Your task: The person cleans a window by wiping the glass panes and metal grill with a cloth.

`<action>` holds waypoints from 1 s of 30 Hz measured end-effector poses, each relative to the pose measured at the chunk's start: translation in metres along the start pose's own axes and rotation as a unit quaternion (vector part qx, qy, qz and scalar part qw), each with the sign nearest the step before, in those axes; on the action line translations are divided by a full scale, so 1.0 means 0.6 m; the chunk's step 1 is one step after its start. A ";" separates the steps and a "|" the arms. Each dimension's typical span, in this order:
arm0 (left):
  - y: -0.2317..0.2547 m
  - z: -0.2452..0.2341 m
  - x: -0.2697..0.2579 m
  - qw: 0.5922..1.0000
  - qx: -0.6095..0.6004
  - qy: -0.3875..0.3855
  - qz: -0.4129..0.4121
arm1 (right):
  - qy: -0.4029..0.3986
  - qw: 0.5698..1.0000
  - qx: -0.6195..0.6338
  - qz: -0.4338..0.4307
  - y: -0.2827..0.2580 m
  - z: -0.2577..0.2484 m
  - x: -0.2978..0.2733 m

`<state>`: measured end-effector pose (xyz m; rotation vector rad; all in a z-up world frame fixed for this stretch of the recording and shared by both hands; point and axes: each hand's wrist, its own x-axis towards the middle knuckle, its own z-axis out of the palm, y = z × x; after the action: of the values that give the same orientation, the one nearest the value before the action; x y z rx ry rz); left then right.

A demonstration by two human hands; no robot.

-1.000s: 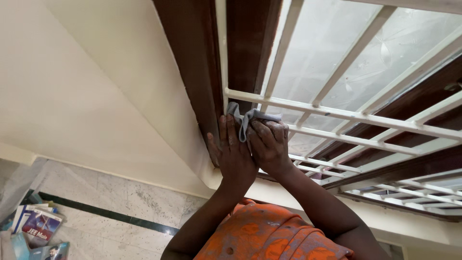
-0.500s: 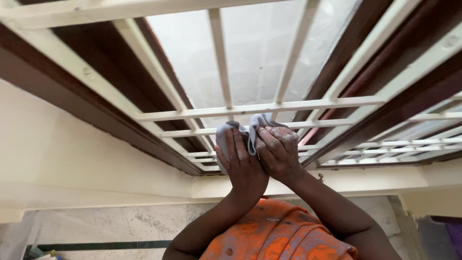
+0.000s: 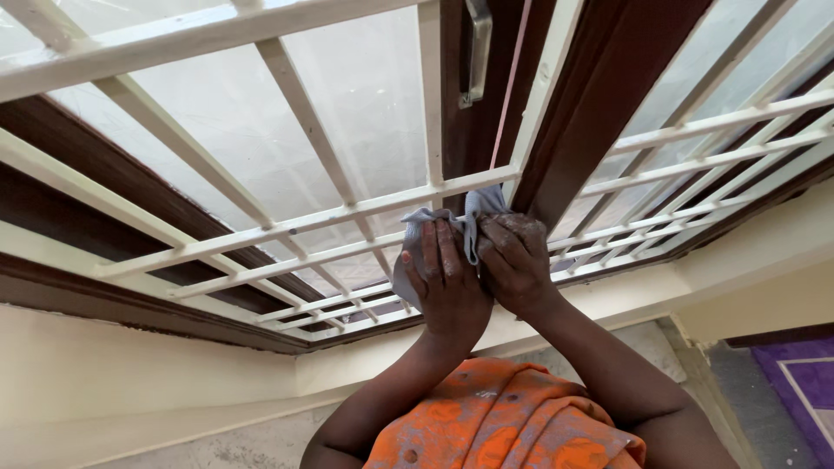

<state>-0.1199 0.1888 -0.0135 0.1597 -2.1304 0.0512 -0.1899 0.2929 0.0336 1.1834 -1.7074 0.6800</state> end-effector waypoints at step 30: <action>-0.339 -0.173 -0.046 0.970 0.175 0.004 -0.168 | -0.047 0.995 0.081 -0.032 -0.227 0.150 0.113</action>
<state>0.0090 0.0003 0.0132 0.7245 -2.0433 0.2276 -0.1058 0.1382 0.0485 1.3963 -1.7088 0.7465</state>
